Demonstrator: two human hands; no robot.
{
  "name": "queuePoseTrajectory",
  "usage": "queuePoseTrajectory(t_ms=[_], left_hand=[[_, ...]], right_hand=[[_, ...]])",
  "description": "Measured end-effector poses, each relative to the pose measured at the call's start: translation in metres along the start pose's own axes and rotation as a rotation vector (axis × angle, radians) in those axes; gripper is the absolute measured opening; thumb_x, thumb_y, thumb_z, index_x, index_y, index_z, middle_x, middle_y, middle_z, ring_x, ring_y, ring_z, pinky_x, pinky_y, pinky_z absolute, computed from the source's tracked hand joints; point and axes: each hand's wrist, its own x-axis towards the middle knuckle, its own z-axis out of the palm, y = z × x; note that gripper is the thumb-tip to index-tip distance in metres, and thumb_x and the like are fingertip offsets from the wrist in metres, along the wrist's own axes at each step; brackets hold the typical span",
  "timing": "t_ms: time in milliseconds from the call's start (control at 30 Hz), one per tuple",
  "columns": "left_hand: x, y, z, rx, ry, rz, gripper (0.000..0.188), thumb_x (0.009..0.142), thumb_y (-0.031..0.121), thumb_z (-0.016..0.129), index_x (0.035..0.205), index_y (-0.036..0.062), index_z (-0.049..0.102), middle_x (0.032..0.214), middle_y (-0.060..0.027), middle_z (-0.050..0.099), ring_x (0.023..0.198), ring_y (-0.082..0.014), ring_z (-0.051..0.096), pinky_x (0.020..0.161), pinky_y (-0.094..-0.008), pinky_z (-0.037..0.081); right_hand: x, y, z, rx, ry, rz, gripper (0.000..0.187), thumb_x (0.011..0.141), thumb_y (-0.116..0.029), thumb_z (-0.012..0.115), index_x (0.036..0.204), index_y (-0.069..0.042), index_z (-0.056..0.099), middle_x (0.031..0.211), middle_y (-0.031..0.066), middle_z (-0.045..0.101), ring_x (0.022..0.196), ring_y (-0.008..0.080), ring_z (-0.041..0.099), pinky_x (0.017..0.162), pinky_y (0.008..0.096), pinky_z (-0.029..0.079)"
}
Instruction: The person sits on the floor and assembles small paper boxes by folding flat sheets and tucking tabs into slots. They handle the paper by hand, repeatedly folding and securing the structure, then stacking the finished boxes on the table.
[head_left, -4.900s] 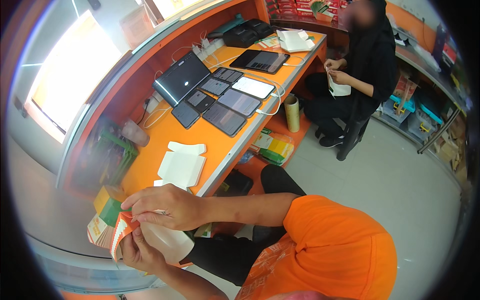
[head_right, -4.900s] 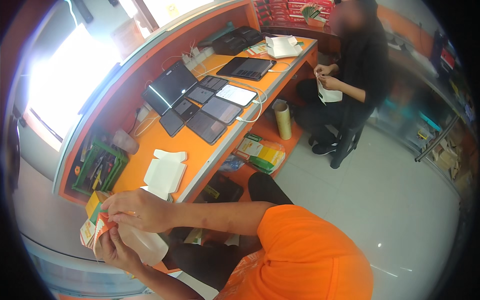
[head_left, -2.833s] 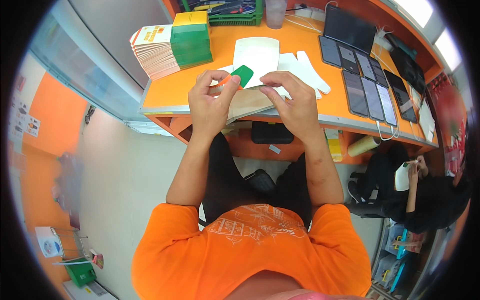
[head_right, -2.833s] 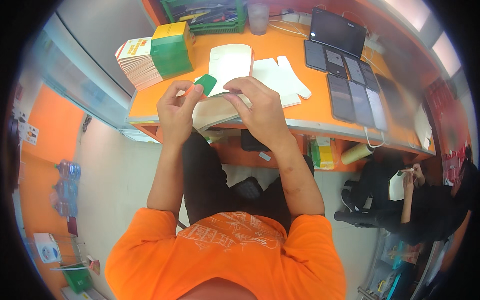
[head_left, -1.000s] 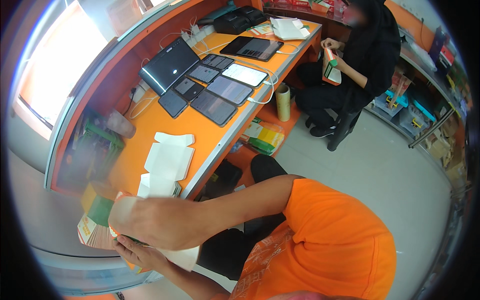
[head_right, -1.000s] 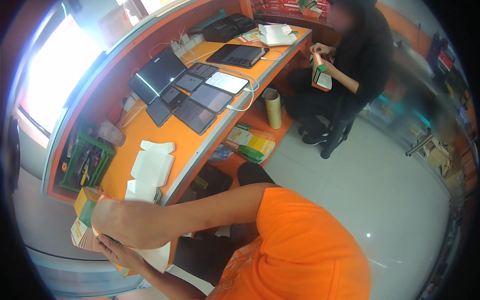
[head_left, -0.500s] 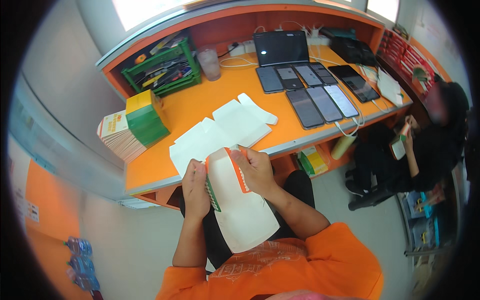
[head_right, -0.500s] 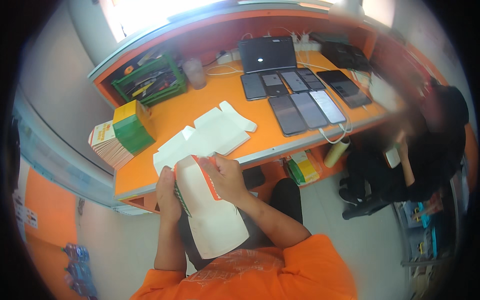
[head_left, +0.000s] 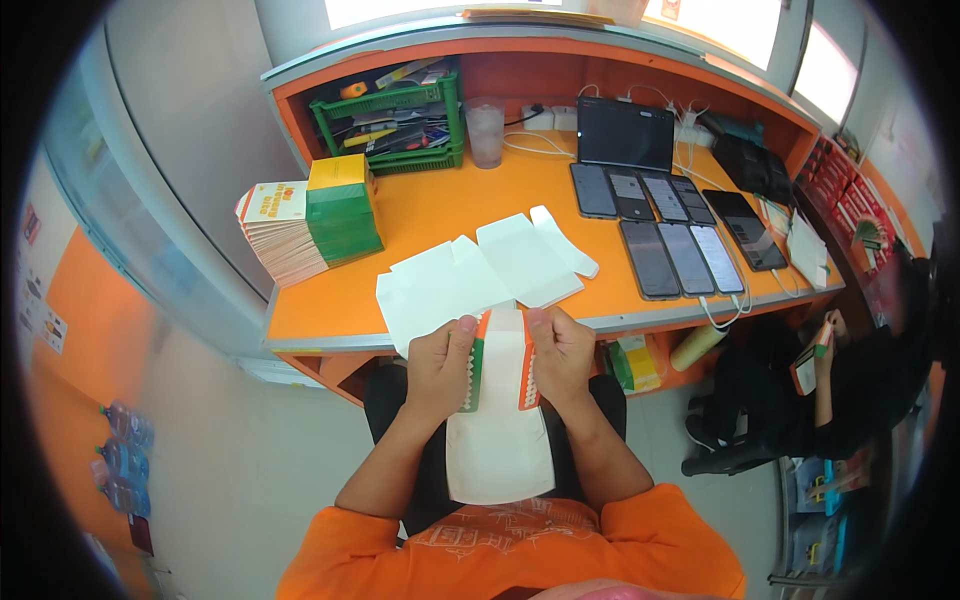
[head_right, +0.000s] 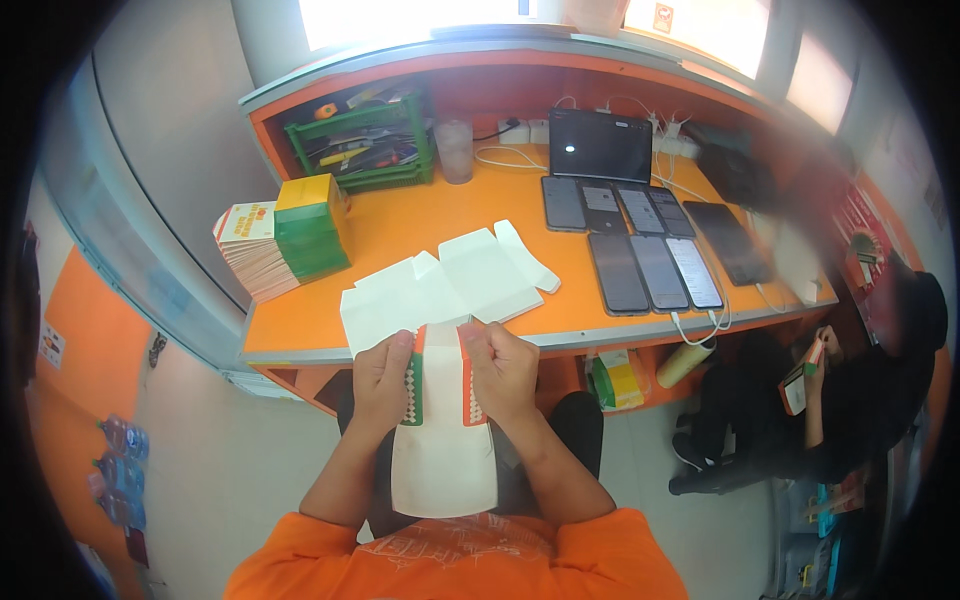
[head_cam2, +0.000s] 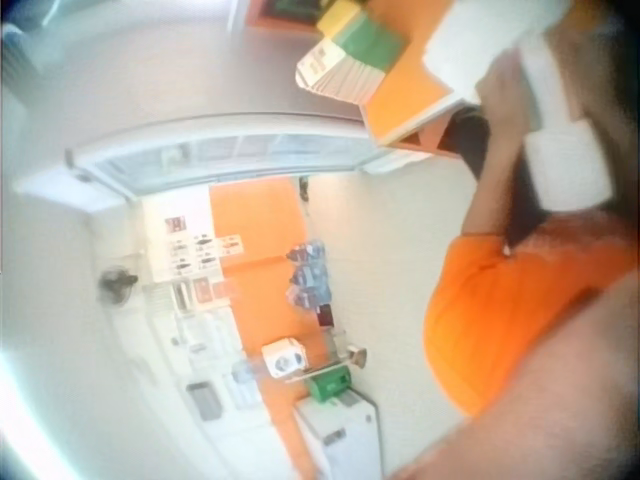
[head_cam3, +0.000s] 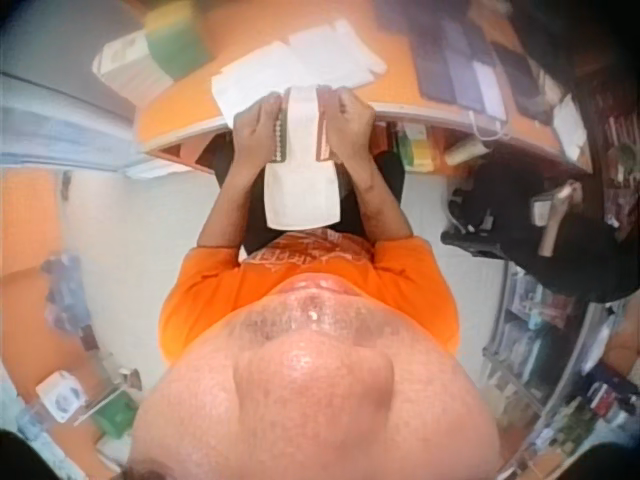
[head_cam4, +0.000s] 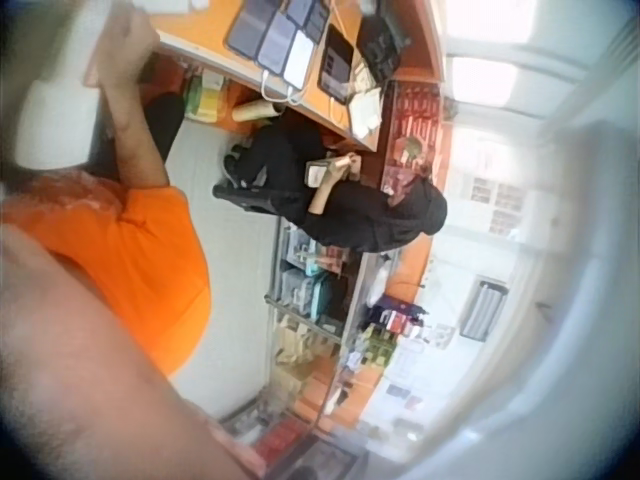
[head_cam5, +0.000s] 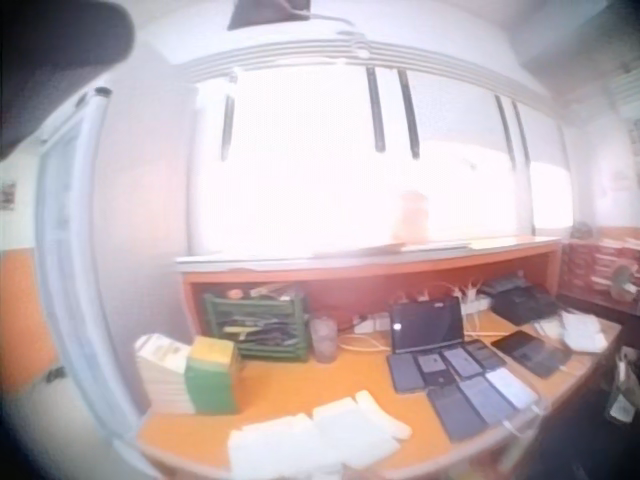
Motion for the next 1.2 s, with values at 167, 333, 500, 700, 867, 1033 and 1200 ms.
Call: queuePoseTrajectory(t_ms=[167, 333, 500, 700, 867, 1033, 1200], left_hand=[[0.000, -0.002, -0.012, 0.186, -0.150, 0.125, 0.047, 0.107, 0.030, 0.051, 0.080, -0.0048, 0.066, 0.064, -0.0042, 0.062, 0.062, -0.0086, 0.051, 0.057, -0.0308, 0.043], [-0.002, 0.002, 0.000, -0.290, -0.085, -0.028, 0.048, 0.106, 0.031, 0.053, 0.075, -0.0038, 0.064, 0.064, -0.0103, 0.060, 0.060, -0.0130, 0.054, 0.058, -0.0331, 0.044], [0.023, -0.012, -0.025, 0.376, 0.242, 0.404, 0.051, 0.108, 0.023, 0.050, 0.062, 0.0001, 0.051, 0.057, -0.0033, 0.047, 0.055, -0.0086, 0.043, 0.049, -0.0339, 0.035], [0.054, -0.013, -0.041, -0.275, 0.543, 0.415, 0.051, 0.110, 0.039, 0.042, 0.105, -0.0051, 0.066, 0.091, -0.0046, 0.067, 0.076, -0.0092, 0.061, 0.069, -0.0245, 0.049], [0.066, 0.035, -0.031, -1.180, 0.543, 0.107, 0.060, 0.108, 0.052, 0.035, 0.120, -0.0020, 0.058, 0.103, -0.0092, 0.067, 0.075, -0.0151, 0.066, 0.070, -0.0282, 0.054], [0.077, 0.008, -0.088, -1.079, -0.275, -0.193, 0.055, 0.106, 0.053, 0.038, 0.109, 0.0019, 0.058, 0.088, -0.0090, 0.064, 0.067, -0.0169, 0.062, 0.059, -0.0297, 0.052], [0.146, 0.030, -0.146, -0.584, -0.203, 0.248, 0.046, 0.106, 0.044, 0.045, 0.113, 0.0008, 0.062, 0.093, -0.0121, 0.066, 0.082, -0.0171, 0.063, 0.071, -0.0337, 0.053]], right_hand=[[-0.004, -0.018, -0.005, -0.072, -0.023, -0.060, 0.044, 0.098, -0.015, 0.068, 0.062, 0.000, 0.047, 0.052, 0.0018, 0.048, 0.052, 0.0050, 0.036, 0.046, 0.0276, 0.031], [0.002, -0.026, -0.013, -0.160, 0.004, -0.107, 0.046, 0.100, -0.020, 0.064, 0.063, -0.002, 0.046, 0.057, 0.0016, 0.051, 0.055, 0.0089, 0.041, 0.050, 0.0295, 0.033], [0.019, -0.007, -0.015, 0.790, -0.407, 0.444, 0.083, 0.105, -0.065, 0.021, 0.147, 0.004, 0.040, 0.129, 0.0163, 0.065, 0.119, 0.0215, 0.061, 0.106, 0.0341, 0.043], [-0.011, -0.011, 0.010, 1.057, -0.583, 0.826, 0.084, 0.103, -0.067, 0.023, 0.159, -0.004, 0.021, 0.159, 0.0145, 0.037, 0.146, 0.0271, 0.037, 0.118, 0.0436, 0.032], [-0.012, -0.003, 0.008, 0.923, -0.650, 0.778, 0.080, 0.104, -0.058, 0.043, 0.161, -0.008, 0.020, 0.161, 0.0120, 0.032, 0.147, 0.0254, 0.036, 0.118, 0.0434, 0.032], [0.032, -0.038, 0.014, 0.327, -1.123, 0.131, 0.093, 0.088, -0.047, 0.072, 0.161, -0.010, 0.027, 0.152, 0.0168, 0.042, 0.139, 0.0302, 0.043, 0.115, 0.0390, 0.032], [0.102, -0.084, 0.056, -0.357, -1.011, -0.429, 0.099, 0.077, -0.039, 0.082, 0.159, -0.014, 0.032, 0.146, 0.0218, 0.045, 0.134, 0.0378, 0.047, 0.113, 0.0418, 0.037]])
